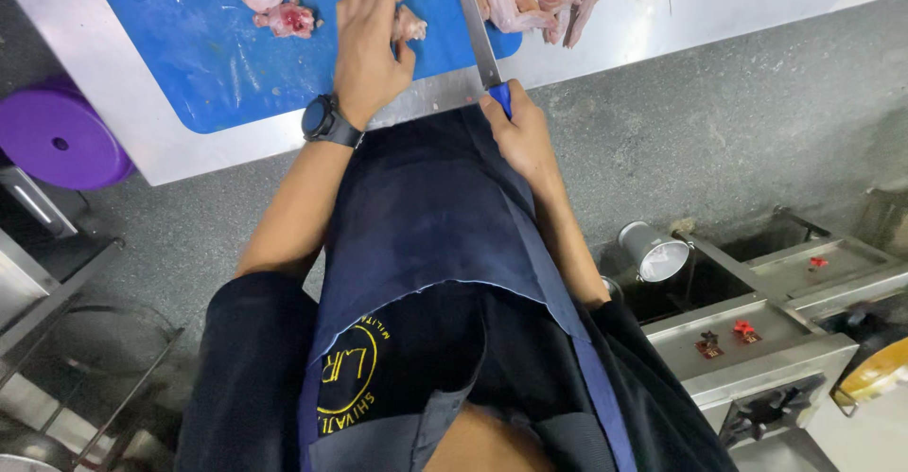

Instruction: The person uses a knife to cut raw chicken pieces on a blue cutting board. They repeatedly slice the meat into smaller portions and move the pieces aside on the board.

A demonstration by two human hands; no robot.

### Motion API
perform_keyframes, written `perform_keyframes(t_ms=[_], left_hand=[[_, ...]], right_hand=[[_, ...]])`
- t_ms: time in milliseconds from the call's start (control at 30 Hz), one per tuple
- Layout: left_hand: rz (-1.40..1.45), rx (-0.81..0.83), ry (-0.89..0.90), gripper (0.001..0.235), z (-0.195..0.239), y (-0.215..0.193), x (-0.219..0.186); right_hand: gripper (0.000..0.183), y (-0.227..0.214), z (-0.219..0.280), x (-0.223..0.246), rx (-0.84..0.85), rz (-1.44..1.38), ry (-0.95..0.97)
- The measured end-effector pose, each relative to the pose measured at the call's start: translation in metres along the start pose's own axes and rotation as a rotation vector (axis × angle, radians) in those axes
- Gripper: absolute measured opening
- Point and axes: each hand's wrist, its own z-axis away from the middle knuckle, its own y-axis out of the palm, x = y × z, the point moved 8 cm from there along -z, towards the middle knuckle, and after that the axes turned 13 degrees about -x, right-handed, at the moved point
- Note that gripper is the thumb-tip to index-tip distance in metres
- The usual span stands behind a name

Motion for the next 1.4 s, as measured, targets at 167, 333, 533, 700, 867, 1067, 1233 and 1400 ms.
perform_keyframes(t_ms=[167,333,533,700,867,1067,1233,1400], left_hand=[[0.034,0.007,-0.045,0.039,-0.001,-0.010,0.005],[0.086,0.021,-0.053,0.020,0.015,0.014,0.011],[0.153,0.066,0.074,0.022,0.016,0.005,-0.001],[0.140,0.008,0.033,0.028,0.010,-0.021,-0.008],[0.151,0.112,0.076,0.019,0.010,-0.017,0.005],[0.205,0.196,0.091,0.015,0.011,0.001,0.013],[0.199,0.225,0.071,0.011,0.016,0.001,0.014],[0.190,0.195,0.110,0.010,0.004,0.005,0.007]], right_hand=[[0.030,0.002,-0.001,-0.003,-0.010,0.016,-0.088],[0.033,0.015,-0.002,-0.016,0.054,0.048,0.037],[0.032,0.012,0.000,0.007,0.037,0.004,-0.138],[0.028,0.006,0.011,0.032,0.045,0.159,-0.174],[0.028,0.023,0.013,0.045,0.098,0.450,-0.264],[0.032,0.028,0.012,0.040,0.068,0.590,-0.296],[0.028,0.049,-0.009,0.069,0.044,0.526,-0.397],[0.033,0.028,0.000,0.053,0.084,0.553,-0.297]])
